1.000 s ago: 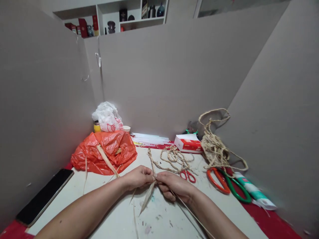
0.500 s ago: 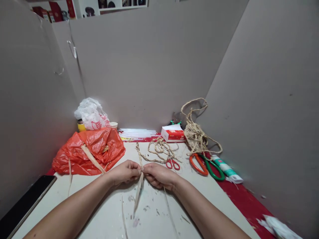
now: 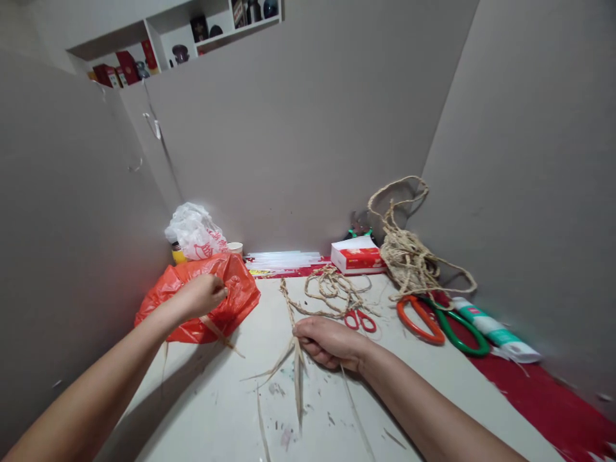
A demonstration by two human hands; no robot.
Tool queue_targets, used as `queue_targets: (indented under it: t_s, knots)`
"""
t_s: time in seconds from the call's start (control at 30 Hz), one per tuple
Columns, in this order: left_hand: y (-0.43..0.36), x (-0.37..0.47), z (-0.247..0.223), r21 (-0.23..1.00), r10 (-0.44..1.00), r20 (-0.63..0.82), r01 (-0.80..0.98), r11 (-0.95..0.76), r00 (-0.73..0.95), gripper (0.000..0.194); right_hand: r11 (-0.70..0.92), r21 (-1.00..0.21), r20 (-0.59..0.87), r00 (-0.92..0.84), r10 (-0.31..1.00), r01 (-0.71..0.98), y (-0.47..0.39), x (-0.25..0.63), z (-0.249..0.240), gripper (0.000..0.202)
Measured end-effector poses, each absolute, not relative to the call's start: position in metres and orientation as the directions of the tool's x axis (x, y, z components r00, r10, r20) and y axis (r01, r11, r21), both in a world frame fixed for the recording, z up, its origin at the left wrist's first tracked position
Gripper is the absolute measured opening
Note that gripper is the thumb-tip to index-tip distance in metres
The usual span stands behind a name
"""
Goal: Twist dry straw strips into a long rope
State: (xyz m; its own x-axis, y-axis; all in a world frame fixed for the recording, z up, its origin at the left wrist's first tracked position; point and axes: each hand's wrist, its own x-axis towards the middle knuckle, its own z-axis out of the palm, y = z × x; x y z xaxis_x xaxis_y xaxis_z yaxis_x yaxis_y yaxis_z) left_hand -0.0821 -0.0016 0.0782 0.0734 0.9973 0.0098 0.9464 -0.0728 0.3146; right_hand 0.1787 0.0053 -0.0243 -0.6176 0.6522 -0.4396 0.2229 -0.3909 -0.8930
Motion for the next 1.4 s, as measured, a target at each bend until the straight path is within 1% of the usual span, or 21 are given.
queue_targets:
  t_s: [0.07, 0.1, 0.13, 0.2, 0.27, 0.37, 0.43, 0.47, 0.53, 0.57, 0.63, 0.7, 0.8, 0.87, 0.97, 1.07, 1.2, 1.4]
  knots:
    - [-0.003, -0.105, 0.074, 0.184, 0.994, 0.075, 0.981, 0.061, -0.075, 0.031, -0.385, -0.894, -0.44, -0.614, 0.655, 0.231, 0.005, 0.178, -0.023, 0.022]
    - [-0.004, -0.116, 0.069, 0.155, 0.983, 0.111, 0.98, 0.128, -0.146, 0.033, -0.384, -0.893, -0.442, -0.613, 0.655, 0.234, 0.004, 0.178, -0.023, 0.023]
    - [-0.005, -0.126, 0.064, 0.162, 0.969, 0.136, 0.97, 0.182, -0.204, 0.034, -0.386, -0.891, -0.447, -0.61, 0.654, 0.238, 0.004, 0.177, -0.022, 0.023]
    - [-0.006, -0.142, 0.05, 0.257, 0.946, 0.132, 0.932, 0.257, -0.297, 0.034, -0.393, -0.884, -0.462, -0.6, 0.653, 0.252, 0.004, 0.177, -0.021, 0.023]
    - [-0.006, -0.151, 0.038, 0.344, 0.936, 0.113, 0.897, 0.277, -0.333, 0.031, -0.396, -0.879, -0.472, -0.587, 0.657, 0.265, 0.003, 0.176, -0.021, 0.023]
    - [-0.005, -0.15, 0.029, 0.448, 0.94, 0.112, 0.861, 0.243, -0.323, 0.023, -0.402, -0.875, -0.48, -0.582, 0.656, 0.269, 0.003, 0.176, -0.019, 0.022]
    - [-0.008, -0.141, 0.031, 0.56, 0.953, 0.118, 0.811, 0.169, -0.28, 0.021, -0.413, -0.87, -0.489, -0.578, 0.653, 0.269, 0.003, 0.176, -0.018, 0.021]
    - [-0.011, -0.135, 0.035, 0.645, 0.962, 0.113, 0.754, 0.12, -0.249, 0.021, -0.419, -0.868, -0.491, -0.578, 0.652, 0.266, 0.003, 0.176, -0.018, 0.021]
    - [-0.019, -0.12, 0.045, 0.855, 0.983, 0.075, 0.518, 0.023, -0.168, 0.023, -0.423, -0.872, -0.482, -0.582, 0.655, 0.246, 0.003, 0.177, -0.018, 0.021]
    - [-0.024, -0.111, 0.05, 0.924, 0.993, 0.035, 0.383, 0.011, -0.112, 0.025, -0.424, -0.876, -0.473, -0.589, 0.656, 0.232, 0.004, 0.177, -0.019, 0.021]
    - [-0.032, -0.093, 0.057, 0.984, 0.997, -0.077, 0.163, 0.072, 0.021, 0.027, -0.426, -0.883, -0.452, -0.605, 0.655, 0.198, 0.005, 0.178, -0.02, 0.02]
    - [-0.036, -0.073, 0.056, 0.979, 0.968, -0.199, 0.064, 0.191, 0.153, 0.029, -0.431, -0.887, -0.432, -0.627, 0.648, 0.167, 0.006, 0.18, -0.022, 0.021]
    - [-0.034, -0.044, 0.036, 0.947, 0.907, -0.317, 0.049, 0.316, 0.277, 0.029, -0.435, -0.889, -0.416, -0.648, 0.638, 0.143, 0.008, 0.181, -0.024, 0.022]
    - [-0.029, -0.027, 0.016, 0.926, 0.881, -0.372, 0.046, 0.375, 0.293, 0.031, -0.435, -0.89, -0.41, -0.654, 0.636, 0.134, 0.009, 0.181, -0.025, 0.022]
    - [-0.022, -0.007, -0.007, 0.895, 0.85, -0.444, 0.095, 0.436, 0.284, 0.033, -0.437, -0.893, -0.391, -0.666, 0.635, 0.107, 0.01, 0.182, -0.027, 0.022]
    - [-0.017, 0.005, -0.014, 0.891, 0.844, -0.454, 0.141, 0.431, 0.285, 0.033, -0.45, -0.889, -0.386, -0.663, 0.641, 0.082, 0.012, 0.183, -0.029, 0.02]
    - [-0.016, 0.009, -0.012, 0.898, 0.854, -0.44, 0.158, 0.411, 0.277, 0.028, -0.456, -0.887, -0.385, -0.666, 0.639, 0.076, 0.011, 0.184, -0.028, 0.023]
    - [-0.019, 0.006, -0.018, 0.91, 0.873, -0.415, 0.143, 0.39, 0.256, 0.024, -0.382, -0.916, -0.375, -0.605, 0.702, 0.124, 0.007, 0.179, -0.029, 0.024]
